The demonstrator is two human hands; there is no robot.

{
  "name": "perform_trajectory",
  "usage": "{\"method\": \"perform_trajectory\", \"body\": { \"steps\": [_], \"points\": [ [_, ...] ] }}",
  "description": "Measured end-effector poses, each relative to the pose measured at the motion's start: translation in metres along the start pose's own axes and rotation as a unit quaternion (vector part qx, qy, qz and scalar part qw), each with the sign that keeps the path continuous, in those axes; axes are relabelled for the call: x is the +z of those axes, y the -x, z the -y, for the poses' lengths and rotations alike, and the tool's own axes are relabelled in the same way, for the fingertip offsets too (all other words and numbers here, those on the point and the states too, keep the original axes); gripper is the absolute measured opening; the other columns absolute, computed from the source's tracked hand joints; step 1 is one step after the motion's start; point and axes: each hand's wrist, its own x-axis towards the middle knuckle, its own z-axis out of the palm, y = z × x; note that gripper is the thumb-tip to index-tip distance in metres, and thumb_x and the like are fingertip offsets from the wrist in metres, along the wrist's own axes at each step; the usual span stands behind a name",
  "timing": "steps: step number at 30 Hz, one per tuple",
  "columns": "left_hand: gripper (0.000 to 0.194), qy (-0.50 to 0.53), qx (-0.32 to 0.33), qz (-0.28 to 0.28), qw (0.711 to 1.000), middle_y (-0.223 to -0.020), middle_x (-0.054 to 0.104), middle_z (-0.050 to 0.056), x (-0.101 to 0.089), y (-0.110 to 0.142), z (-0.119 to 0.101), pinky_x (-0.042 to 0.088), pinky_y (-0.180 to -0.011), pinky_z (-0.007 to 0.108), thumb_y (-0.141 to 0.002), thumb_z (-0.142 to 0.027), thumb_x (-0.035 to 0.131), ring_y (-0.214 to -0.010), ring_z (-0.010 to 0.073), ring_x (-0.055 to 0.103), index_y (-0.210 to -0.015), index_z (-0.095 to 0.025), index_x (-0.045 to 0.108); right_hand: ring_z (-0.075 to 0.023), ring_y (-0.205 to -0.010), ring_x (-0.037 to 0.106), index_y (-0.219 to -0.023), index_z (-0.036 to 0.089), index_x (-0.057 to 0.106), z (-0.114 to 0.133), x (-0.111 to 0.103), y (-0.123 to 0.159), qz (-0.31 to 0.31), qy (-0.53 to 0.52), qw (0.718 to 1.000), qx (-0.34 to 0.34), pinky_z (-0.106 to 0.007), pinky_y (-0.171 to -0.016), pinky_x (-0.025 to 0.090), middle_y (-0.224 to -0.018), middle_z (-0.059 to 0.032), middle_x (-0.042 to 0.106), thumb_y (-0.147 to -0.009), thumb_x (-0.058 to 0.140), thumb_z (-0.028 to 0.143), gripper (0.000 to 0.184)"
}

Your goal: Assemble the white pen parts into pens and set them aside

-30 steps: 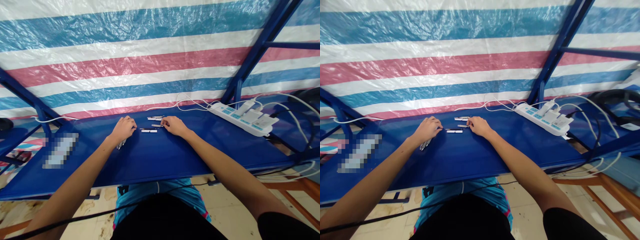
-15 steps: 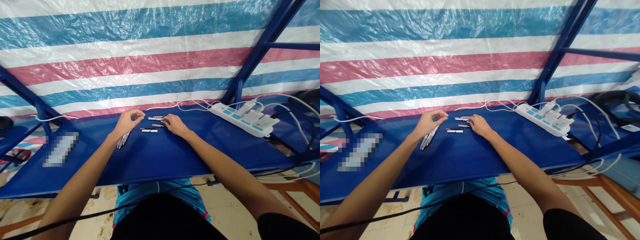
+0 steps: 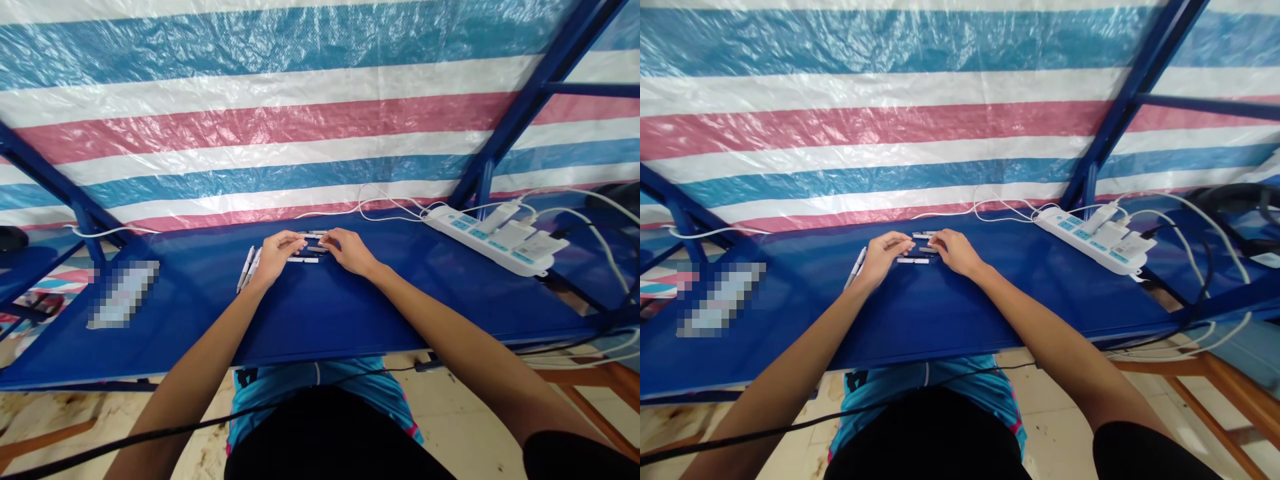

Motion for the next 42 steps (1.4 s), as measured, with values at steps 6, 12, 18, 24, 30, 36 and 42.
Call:
{"method": "perform_trajectory", "body": {
  "steps": [6, 12, 18, 24, 30, 36, 42],
  "points": [
    [0.026, 0.005, 0.014, -0.010, 1.000, -0.069, 0.070, 0.000, 0.0002, 0.0006, 0.0032, 0.056, -0.072, 0.032, -0.072, -0.043, 0.079, -0.069, 0.0171, 0.067, -0.076, -0.020, 0.069, -0.0171, -0.070, 0.069, -0.107, 0.021, 0.076, 0.0048, -0.0010, 0.0042, 0.009, -0.055, 0.998, 0.001, -0.027, -0.075, 0.052, -0.082, -0.0026, 0.077, -0.098, 0.056, 0.024, 0.022],
    [0.029, 0.037, -0.001, 0.001, 0.999, -0.073, 0.075, 0.003, 0.0034, 0.0048, 0.0002, 0.058, -0.078, 0.035, -0.070, -0.043, 0.082, -0.077, 0.0207, 0.073, -0.078, -0.019, 0.069, -0.0181, -0.084, 0.070, -0.103, 0.022, 0.080, 0.0089, -0.0008, 0.0037, -0.015, -0.032, 0.998, -0.042, -0.029, -0.081, 0.053, -0.099, -0.0072, 0.078, -0.098, 0.054, 0.020, 0.026],
    [0.033, 0.033, -0.011, 0.022, 0.999, -0.079, 0.079, 0.006, 0.0048, 0.0083, -0.0042, 0.059, -0.078, 0.037, -0.071, -0.046, 0.085, -0.080, 0.0235, 0.075, -0.078, -0.019, 0.067, -0.0188, -0.090, 0.072, -0.107, 0.022, 0.079, 0.0070, -0.0004, 0.0037, -0.025, -0.050, 0.997, -0.047, -0.029, -0.080, 0.055, -0.104, -0.0080, 0.078, -0.098, 0.054, 0.019, 0.027],
    [0.034, 0.027, -0.013, 0.033, 0.999, -0.081, 0.080, 0.006, 0.0040, 0.0087, -0.0020, 0.060, -0.075, 0.036, -0.072, -0.048, 0.084, -0.078, 0.0238, 0.077, -0.080, -0.019, 0.067, -0.0193, -0.081, 0.075, -0.104, 0.022, 0.075, 0.0038, 0.0020, 0.0043, -0.051, -0.098, 0.994, -0.022, -0.030, -0.077, 0.059, -0.096, -0.0052, 0.080, -0.093, 0.066, 0.028, 0.015],
    [0.033, 0.031, -0.007, 0.042, 0.999, -0.083, 0.080, 0.007, 0.0034, 0.0085, -0.0013, 0.060, -0.076, 0.036, -0.073, -0.046, 0.083, -0.080, 0.0238, 0.077, -0.082, -0.018, 0.068, -0.0185, -0.075, 0.075, -0.093, 0.022, 0.073, 0.0054, 0.0012, 0.0051, -0.056, -0.112, 0.992, -0.027, -0.029, -0.073, 0.059, -0.088, -0.0042, 0.079, -0.094, 0.066, 0.031, 0.012],
    [0.034, 0.040, -0.008, 0.048, 0.998, -0.081, 0.080, 0.007, 0.0049, 0.0095, -0.0032, 0.060, -0.075, 0.037, -0.073, -0.047, 0.084, -0.080, 0.0242, 0.076, -0.081, -0.019, 0.068, -0.0174, -0.073, 0.074, -0.092, 0.021, 0.073, 0.0069, -0.0012, 0.0055, -0.053, -0.109, 0.992, -0.035, -0.028, -0.072, 0.058, -0.087, -0.0039, 0.078, -0.095, 0.066, 0.031, 0.013],
    [0.032, 0.036, -0.006, 0.048, 0.998, -0.085, 0.081, 0.008, 0.0043, 0.0101, -0.0018, 0.061, -0.075, 0.037, -0.074, -0.045, 0.084, -0.075, 0.0217, 0.075, -0.083, -0.018, 0.070, -0.0167, -0.072, 0.073, -0.092, 0.021, 0.074, 0.0074, -0.0007, 0.0066, -0.058, -0.126, 0.990, -0.041, -0.026, -0.068, 0.057, -0.085, -0.0039, 0.078, -0.096, 0.064, 0.037, 0.019]
  ]
}}
